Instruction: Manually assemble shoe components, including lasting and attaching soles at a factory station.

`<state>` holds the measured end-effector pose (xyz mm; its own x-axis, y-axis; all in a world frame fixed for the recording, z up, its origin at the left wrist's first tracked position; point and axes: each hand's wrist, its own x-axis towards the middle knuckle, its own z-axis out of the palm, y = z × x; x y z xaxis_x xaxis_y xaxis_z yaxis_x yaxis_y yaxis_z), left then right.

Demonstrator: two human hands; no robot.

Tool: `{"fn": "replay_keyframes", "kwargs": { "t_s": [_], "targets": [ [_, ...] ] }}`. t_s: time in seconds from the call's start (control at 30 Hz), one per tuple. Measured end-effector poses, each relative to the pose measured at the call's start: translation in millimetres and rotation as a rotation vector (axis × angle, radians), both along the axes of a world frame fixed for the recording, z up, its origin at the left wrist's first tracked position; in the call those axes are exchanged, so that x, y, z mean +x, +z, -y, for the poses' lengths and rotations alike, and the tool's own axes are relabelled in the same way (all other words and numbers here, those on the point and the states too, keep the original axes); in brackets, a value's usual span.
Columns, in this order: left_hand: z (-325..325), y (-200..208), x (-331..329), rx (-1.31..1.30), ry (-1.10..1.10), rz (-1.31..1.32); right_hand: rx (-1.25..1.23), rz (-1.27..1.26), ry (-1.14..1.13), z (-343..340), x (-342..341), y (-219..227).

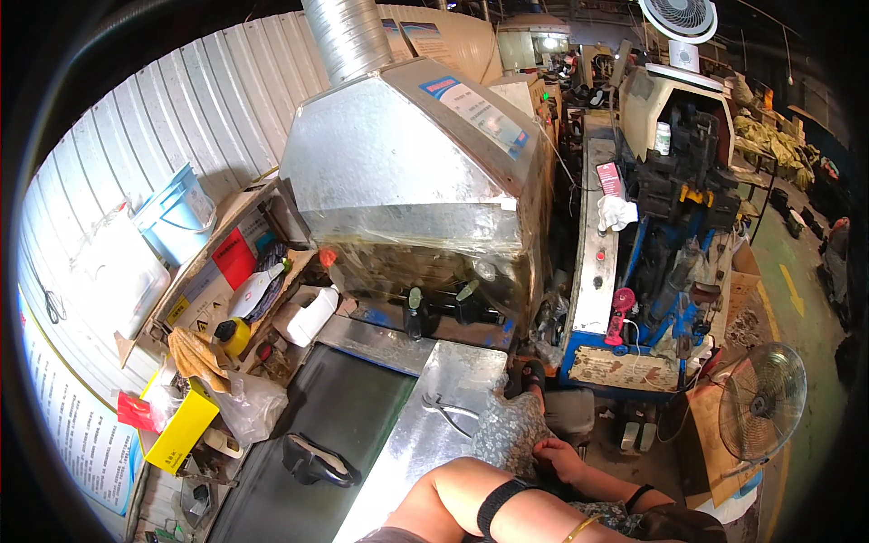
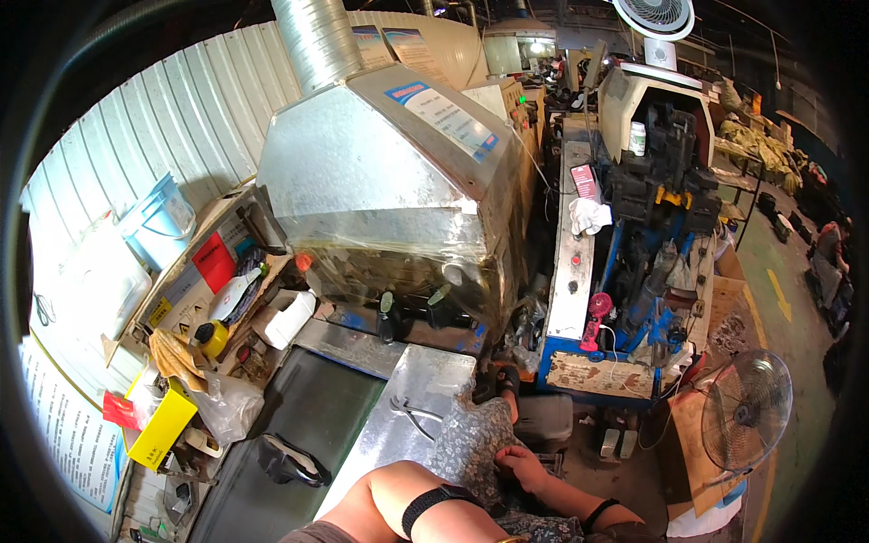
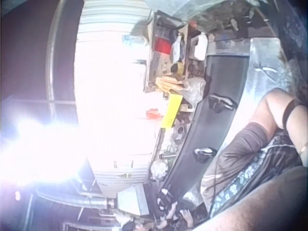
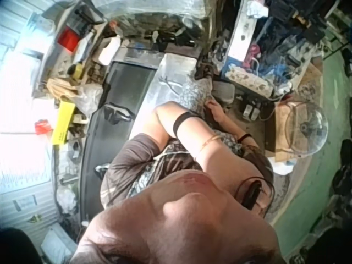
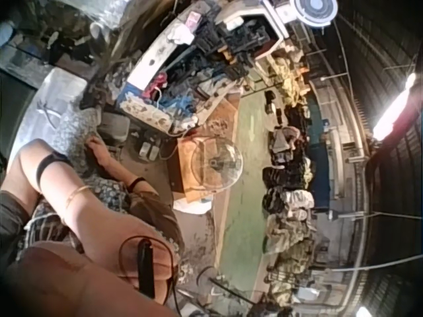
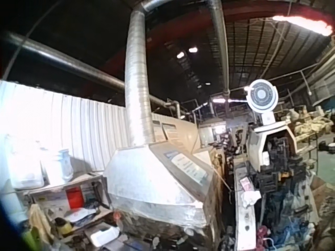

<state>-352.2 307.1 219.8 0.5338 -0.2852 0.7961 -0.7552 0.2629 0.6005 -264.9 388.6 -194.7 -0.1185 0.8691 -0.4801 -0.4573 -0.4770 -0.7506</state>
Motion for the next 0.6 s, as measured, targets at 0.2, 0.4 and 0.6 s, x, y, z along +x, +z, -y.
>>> {"fn": "replay_keyframes", "kwargs": {
  "t_s": [0.2, 0.4, 0.6],
  "targets": [
    [-1.3, -10.0, -1.5, 0.103, 0.242, 0.169, 0.019, -0.003, 0.022, -2.8, 1.0, -5.1],
    [3.5, -13.0, 5.4, 0.046, 0.349, 0.311, -0.019, 0.008, 0.004, -2.4, -0.7, -2.0],
    [14.1, -15.1, 10.4, -0.098, 0.376, 0.362, -0.013, 0.008, 0.018, -2.6, 1.5, -0.1]
  ]
}}
